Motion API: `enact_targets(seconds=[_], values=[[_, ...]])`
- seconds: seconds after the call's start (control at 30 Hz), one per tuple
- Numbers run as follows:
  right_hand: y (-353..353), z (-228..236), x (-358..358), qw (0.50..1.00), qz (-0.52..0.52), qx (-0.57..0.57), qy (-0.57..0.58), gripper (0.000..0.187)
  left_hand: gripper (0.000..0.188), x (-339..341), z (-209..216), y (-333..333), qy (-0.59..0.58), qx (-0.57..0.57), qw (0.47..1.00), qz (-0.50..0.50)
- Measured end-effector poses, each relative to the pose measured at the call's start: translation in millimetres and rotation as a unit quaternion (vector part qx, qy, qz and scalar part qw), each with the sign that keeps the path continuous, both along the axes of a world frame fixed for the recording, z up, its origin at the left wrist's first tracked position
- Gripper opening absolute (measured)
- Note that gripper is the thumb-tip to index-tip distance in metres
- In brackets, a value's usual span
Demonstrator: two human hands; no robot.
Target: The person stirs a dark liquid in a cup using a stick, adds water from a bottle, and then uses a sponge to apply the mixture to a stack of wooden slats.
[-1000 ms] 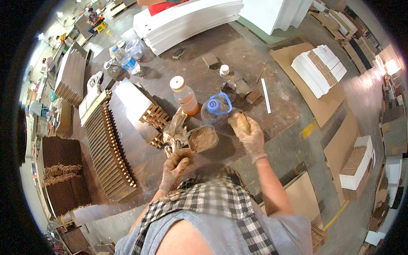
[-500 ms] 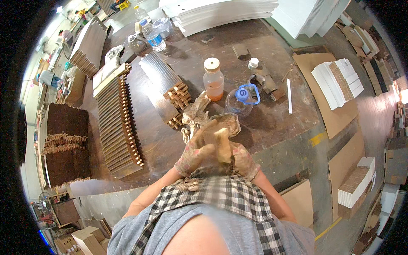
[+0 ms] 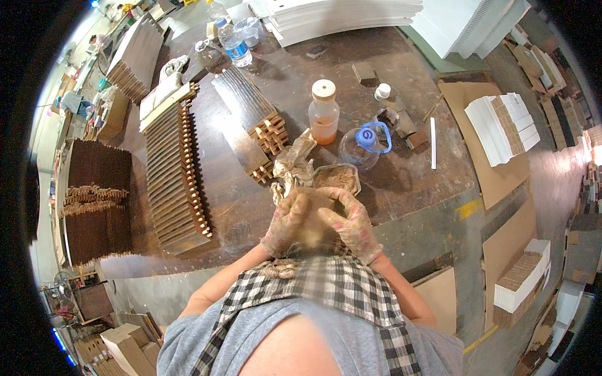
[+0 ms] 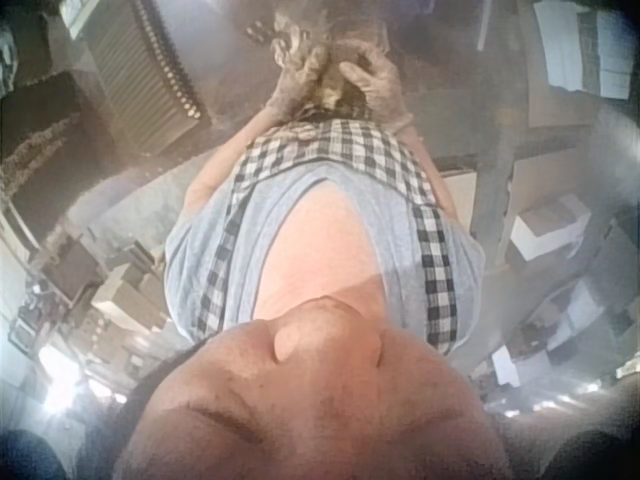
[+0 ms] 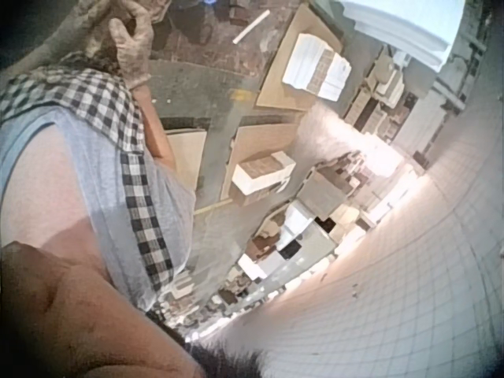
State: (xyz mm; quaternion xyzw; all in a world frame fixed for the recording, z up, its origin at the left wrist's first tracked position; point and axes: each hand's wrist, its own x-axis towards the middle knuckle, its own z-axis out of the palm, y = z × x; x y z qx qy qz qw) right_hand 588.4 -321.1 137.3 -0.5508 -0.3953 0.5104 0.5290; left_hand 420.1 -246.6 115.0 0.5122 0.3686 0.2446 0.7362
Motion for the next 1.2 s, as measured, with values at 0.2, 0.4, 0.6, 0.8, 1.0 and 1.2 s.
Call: enact_targets(seconds=[0.2, 0.4, 0.6, 0.8, 1.0, 1.2], values=[[4.3, 1.1, 2.4, 0.998, -0.05, -0.008, 0.03, 0.029, 0.057, 0.9, 1.5, -0.8, -0.036, 0.061, 0.997, -0.026], [6.8, -5.5, 6.6, 0.997, -0.031, 0.024, -0.066, 0.026, 0.051, 9.0, 18.6, 1.3, -0.003, 0.094, 0.995, -0.033], [0.5, -9.5, 18.2, 0.997, -0.054, -0.023, -0.054, 0.02, 0.051, 9.4, 12.4, -0.8, -0.027, 0.016, 0.998, -0.054], [-8.8, -6.5, 59.4, 0.977, -0.165, 0.054, -0.125, 0.014, 0.041, 9.5, 40.1, 14.7, 0.051, 0.252, 0.963, -0.079], [-13.3, -22.3, 133.8, 0.921, -0.305, 0.037, -0.237, 0.014, 0.045, 37.4, 178.1, 42.3, 0.06, 0.638, 0.685, -0.346], [-11.0, -23.4, 169.6, 0.871, -0.289, 0.03, -0.395, 0.022, 0.034, 82.5, 204.2, -10.5, -0.111, 0.493, 0.821, -0.265]])
